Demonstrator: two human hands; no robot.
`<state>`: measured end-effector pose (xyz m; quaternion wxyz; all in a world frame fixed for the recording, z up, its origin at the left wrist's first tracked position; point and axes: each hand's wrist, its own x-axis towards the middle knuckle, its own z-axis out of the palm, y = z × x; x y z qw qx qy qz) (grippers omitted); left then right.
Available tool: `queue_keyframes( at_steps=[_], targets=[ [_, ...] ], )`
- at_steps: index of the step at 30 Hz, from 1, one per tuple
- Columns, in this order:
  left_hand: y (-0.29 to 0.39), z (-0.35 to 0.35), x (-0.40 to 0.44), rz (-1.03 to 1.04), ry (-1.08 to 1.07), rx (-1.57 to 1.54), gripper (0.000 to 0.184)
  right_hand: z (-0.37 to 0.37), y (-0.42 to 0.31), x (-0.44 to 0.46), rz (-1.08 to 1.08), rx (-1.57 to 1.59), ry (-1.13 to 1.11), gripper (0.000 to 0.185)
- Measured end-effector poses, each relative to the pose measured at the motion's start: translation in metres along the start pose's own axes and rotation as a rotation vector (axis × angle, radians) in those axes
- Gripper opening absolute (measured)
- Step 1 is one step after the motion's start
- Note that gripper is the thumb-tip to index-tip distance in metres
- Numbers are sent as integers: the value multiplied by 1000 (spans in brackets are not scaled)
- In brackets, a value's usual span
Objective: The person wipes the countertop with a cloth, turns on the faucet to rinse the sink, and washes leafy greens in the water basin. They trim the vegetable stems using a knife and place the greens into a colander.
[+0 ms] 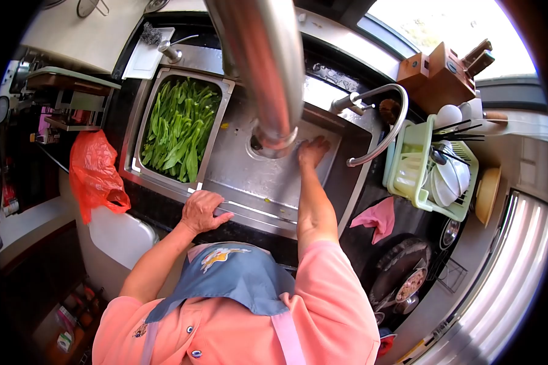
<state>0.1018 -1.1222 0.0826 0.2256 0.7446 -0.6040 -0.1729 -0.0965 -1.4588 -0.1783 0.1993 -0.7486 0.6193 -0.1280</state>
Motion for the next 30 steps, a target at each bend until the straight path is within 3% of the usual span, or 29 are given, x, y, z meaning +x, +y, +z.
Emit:
queue_keyframes(
  at_steps=[2, 5, 6, 8, 10, 11, 13, 15, 18, 21, 24, 27, 30],
  targets=[
    [4, 0, 3, 19, 48, -12, 45, -2, -32, -14, -143, 103, -129, 80],
    [6, 0, 4, -8, 14, 14, 44, -30, -96, -48, -207, 333, -527, 84],
    [4, 4, 3, -6, 32, 20, 44, -33, -101, -58, -206, 276, -660, 85],
    [6, 1, 2, -37, -24, 16, 44, -19, -82, -64, -365, -209, -812, 70],
    [4, 0, 3, -65, -58, 13, 44, -43, -64, -87, -401, -394, -760, 61],
    [3, 1, 2, -58, -55, 16, 45, -66, -61, -102, -504, -498, -920, 62],
    [4, 2, 2, -51, -56, 11, 45, -92, -71, -111, -189, -544, -1474, 63],
    [4, 2, 2, -58, -60, 6, 45, -46, -34, -131, -414, -498, -1165, 62],
    [3, 5, 0, -46, -23, 28, 44, -28, -64, -123, -218, -313, -1380, 60],
    [6, 3, 2, -57, -49, 23, 42, 26, -71, -130, -193, -62, -642, 53],
    [6, 3, 1, -58, -53, 33, 41, 1, -99, -110, -57, 233, -453, 45],
    [7, 3, 0, -50, -38, 43, 41, -30, -92, -109, -301, -305, -860, 37],
    [6, 4, -2, -60, -25, 31, 40, -69, -88, -143, -537, -504, -1039, 31]
  ],
)
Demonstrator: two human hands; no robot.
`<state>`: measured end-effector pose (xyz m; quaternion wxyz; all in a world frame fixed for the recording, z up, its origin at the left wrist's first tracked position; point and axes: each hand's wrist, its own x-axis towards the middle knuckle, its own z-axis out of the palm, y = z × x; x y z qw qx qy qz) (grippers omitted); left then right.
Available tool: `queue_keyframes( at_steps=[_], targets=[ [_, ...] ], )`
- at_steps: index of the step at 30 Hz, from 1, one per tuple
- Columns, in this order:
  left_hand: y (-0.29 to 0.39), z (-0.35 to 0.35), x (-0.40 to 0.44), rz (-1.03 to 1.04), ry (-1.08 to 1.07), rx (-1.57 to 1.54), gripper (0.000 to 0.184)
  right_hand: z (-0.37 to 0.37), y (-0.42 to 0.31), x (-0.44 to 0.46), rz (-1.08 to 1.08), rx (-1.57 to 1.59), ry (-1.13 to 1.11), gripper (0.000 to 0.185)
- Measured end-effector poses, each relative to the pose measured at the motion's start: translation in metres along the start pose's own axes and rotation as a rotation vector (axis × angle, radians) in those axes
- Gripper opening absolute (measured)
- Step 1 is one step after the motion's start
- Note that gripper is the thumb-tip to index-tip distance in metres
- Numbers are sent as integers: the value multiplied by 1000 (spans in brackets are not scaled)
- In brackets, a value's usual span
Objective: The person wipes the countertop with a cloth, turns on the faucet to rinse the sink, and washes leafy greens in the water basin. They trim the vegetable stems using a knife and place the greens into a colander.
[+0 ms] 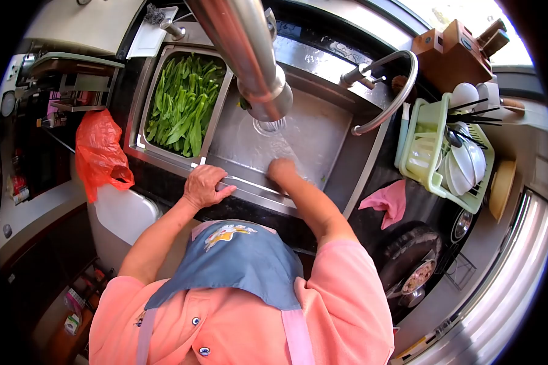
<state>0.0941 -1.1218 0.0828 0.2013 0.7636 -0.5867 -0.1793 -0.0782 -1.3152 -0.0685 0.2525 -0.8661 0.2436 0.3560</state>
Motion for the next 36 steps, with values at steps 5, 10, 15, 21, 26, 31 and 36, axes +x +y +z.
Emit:
queue_keyframes(
  at_steps=[5, 10, 15, 21, 26, 31, 36],
  targets=[
    [-1, 1, 2, 32, 74, 0, 42, 56, 1, 61, -7, 97, 55, 31],
    [-3, -1, 1, -5, -13, 4, 40, 16, -25, 87, 214, 540, 503, 35],
    [6, -5, 1, -9, 10, 4, 36, 56, -19, 124, -188, 222, 382, 28],
    [6, 3, -2, 45, 25, -21, 29, -41, -49, -55, 117, 35, 834, 33],
    [5, 6, -6, 29, 14, -20, 24, -43, -30, -125, 125, 510, 895, 33],
    [8, 7, -7, 50, 2, 2, 21, -83, 10, -262, 47, 796, 772, 34],
    [11, 10, -7, 66, -17, 53, 19, -131, 128, -418, 113, 1623, 1173, 33]
  ],
)
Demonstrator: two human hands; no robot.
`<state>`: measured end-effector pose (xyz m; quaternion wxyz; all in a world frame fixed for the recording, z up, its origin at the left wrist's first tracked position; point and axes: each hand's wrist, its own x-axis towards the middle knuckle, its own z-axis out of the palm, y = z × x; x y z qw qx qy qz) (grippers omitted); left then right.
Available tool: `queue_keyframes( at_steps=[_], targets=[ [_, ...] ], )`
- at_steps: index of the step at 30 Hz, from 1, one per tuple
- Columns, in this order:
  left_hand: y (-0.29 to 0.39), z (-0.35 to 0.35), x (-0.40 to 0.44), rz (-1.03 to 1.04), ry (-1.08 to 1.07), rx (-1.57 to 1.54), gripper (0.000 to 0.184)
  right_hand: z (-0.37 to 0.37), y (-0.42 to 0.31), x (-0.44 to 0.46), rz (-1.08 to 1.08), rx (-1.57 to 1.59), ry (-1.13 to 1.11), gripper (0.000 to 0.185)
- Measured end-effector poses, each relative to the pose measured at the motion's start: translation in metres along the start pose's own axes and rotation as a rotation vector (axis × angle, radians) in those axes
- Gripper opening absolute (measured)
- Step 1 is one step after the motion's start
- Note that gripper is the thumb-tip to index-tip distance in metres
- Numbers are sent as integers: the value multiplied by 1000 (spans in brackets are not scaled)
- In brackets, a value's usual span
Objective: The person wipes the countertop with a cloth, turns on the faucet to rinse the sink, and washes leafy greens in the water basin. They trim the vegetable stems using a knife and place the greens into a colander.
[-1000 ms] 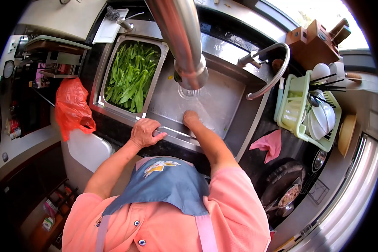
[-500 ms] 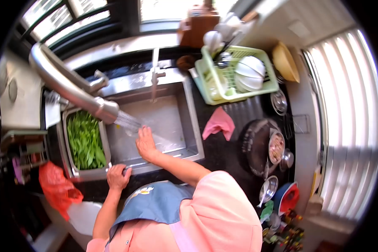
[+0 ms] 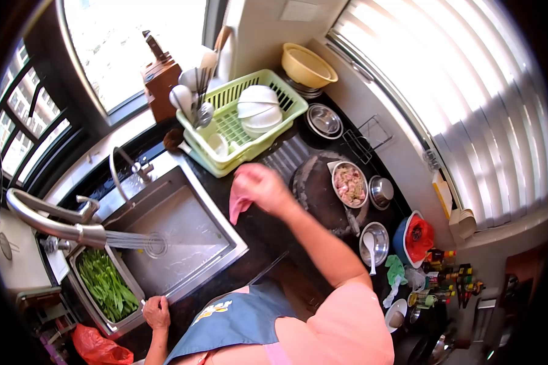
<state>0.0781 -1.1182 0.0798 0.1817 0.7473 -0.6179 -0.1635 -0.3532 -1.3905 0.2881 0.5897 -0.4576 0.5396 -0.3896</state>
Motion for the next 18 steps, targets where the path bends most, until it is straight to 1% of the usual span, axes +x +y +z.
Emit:
queue_keyframes(
  at_steps=[1, 2, 3, 4, 5, 6, 7, 8, 9, 11, 14, 15, 17, 18],
  targets=[
    [0, 1, 0, -1, -9, 7, 19, -49, 13, 34, -133, -134, 209, 33],
    [1, 1, 0, -5, -16, 18, 19, -91, 0, 56, -147, -72, 337, 32],
    [2, 1, 0, -11, -21, 31, 19, -128, -17, 76, -117, -36, 470, 34],
    [3, 3, 0, -7, -21, 46, 20, -173, -29, 101, -59, -20, 526, 32],
    [5, 3, 1, -4, -25, 58, 20, -205, -39, 122, -69, 99, 623, 37],
    [7, 3, 1, -4, -31, 69, 20, -240, -47, 147, -50, 130, 664, 46],
    [7, 5, 0, -7, -35, 80, 21, -264, -55, 170, -25, 137, 764, 52],
    [5, 7, 0, 7, -28, 75, 22, -284, -66, 190, 40, 76, 826, 57],
    [5, 8, 0, 18, -28, 80, 22, -307, -69, 213, 103, 36, 846, 59],
    [6, 9, 0, 36, -25, 90, 22, -321, -84, 237, 189, -8, 881, 59],
    [6, 12, 0, 42, -26, 131, 23, -324, -90, 265, 202, 156, 921, 60],
    [5, 13, 0, 49, -24, 145, 23, -328, -87, 276, 183, 246, 879, 60],
    [-1, 14, -2, 8, -88, 164, 25, -344, -70, 299, 152, 424, 800, 61],
    [-3, 14, -4, -9, -123, 175, 27, -348, -61, 308, 106, 486, 800, 43]
  ],
)
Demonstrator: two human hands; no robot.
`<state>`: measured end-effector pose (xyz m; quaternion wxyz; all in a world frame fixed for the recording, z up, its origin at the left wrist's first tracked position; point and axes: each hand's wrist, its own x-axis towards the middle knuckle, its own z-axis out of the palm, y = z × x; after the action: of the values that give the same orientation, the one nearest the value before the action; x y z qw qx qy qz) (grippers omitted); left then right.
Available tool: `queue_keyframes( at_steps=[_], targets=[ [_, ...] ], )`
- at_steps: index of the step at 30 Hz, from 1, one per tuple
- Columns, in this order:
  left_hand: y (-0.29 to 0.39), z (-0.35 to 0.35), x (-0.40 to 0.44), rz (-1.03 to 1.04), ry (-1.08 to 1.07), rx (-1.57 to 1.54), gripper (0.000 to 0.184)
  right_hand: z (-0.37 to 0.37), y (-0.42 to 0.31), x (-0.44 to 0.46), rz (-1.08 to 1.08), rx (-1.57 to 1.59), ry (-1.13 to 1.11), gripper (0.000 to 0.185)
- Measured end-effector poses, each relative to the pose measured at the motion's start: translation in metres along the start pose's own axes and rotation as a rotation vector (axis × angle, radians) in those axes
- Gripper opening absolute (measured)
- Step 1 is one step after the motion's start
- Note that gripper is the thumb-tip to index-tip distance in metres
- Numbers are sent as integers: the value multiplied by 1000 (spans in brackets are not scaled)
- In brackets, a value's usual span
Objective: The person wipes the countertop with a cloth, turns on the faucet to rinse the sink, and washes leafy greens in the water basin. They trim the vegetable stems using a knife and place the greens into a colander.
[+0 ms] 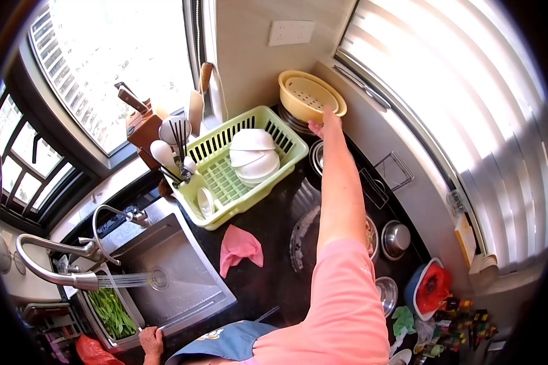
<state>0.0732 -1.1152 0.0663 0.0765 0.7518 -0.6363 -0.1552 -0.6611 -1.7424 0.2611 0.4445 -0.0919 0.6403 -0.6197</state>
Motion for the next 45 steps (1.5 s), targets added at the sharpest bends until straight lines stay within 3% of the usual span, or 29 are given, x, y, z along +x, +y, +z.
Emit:
queue_keyframes(
  at_steps=[3, 4, 8, 11, 15, 16, 18, 21, 22, 23, 25, 28, 30, 33, 35, 37, 39, 41, 45],
  targets=[
    [17, -15, 4, 90, 41, 189, 39, -2, 16, 52, 97, 101, -65, 31],
    [28, -20, 7, 142, 83, 276, 45, -2, 15, 34, 34, 104, -65, 29],
    [72, -36, 19, 237, -91, -24, 65, -36, 4, 21, -39, 174, -267, 26],
    [125, -44, 42, 320, -82, -210, 52, -73, -16, -37, -160, -55, -360, 26],
    [209, -68, 90, 130, -175, -737, 41, -102, -22, -155, -243, -344, -525, 37],
    [224, -71, 103, 116, -199, -935, 49, -109, -15, -181, -238, -431, -596, 37],
    [270, -111, 134, 76, -351, -1204, 100, -115, 1, -243, -239, -652, -718, 38],
    [309, -138, 156, 106, -427, -1646, 110, -117, 49, -315, -166, -857, -940, 39],
    [302, -136, 158, 135, -523, -1636, 116, -120, 73, -331, -181, -849, -1005, 39],
    [291, -135, 158, 11, -721, -1799, 103, -122, 93, -343, -196, -840, -1071, 39],
    [283, -127, 152, -264, -692, -1625, 85, -119, 107, -363, -246, -1095, -1007, 43],
    [281, -123, 138, -365, -622, -1554, 65, -120, 121, -368, -224, -1083, -1052, 48],
    [277, -120, 131, -360, -563, -1592, 59, -120, 130, -366, -275, -1090, -1108, 54],
    [269, -113, 123, -389, -481, -1606, 53, -98, 111, -365, -171, -863, -1174, 60],
    [268, -114, 122, -402, -464, -1607, 52, -80, 86, -333, -95, -719, -922, 61],
    [261, -106, 115, -433, -411, -1609, 55, -61, 70, -265, -474, -655, -642, 52],
    [262, -106, 112, -463, -354, -1618, 56, -51, 55, -173, -936, -887, -285, 43],
    [258, -104, 109, -495, -317, -1593, 62, -36, 45, -101, -1070, -1174, -67, 39],
    [248, -102, 109, -566, -253, -1662, 61, -13, 57, -10, -1221, -1508, 46, 42]
  ],
)
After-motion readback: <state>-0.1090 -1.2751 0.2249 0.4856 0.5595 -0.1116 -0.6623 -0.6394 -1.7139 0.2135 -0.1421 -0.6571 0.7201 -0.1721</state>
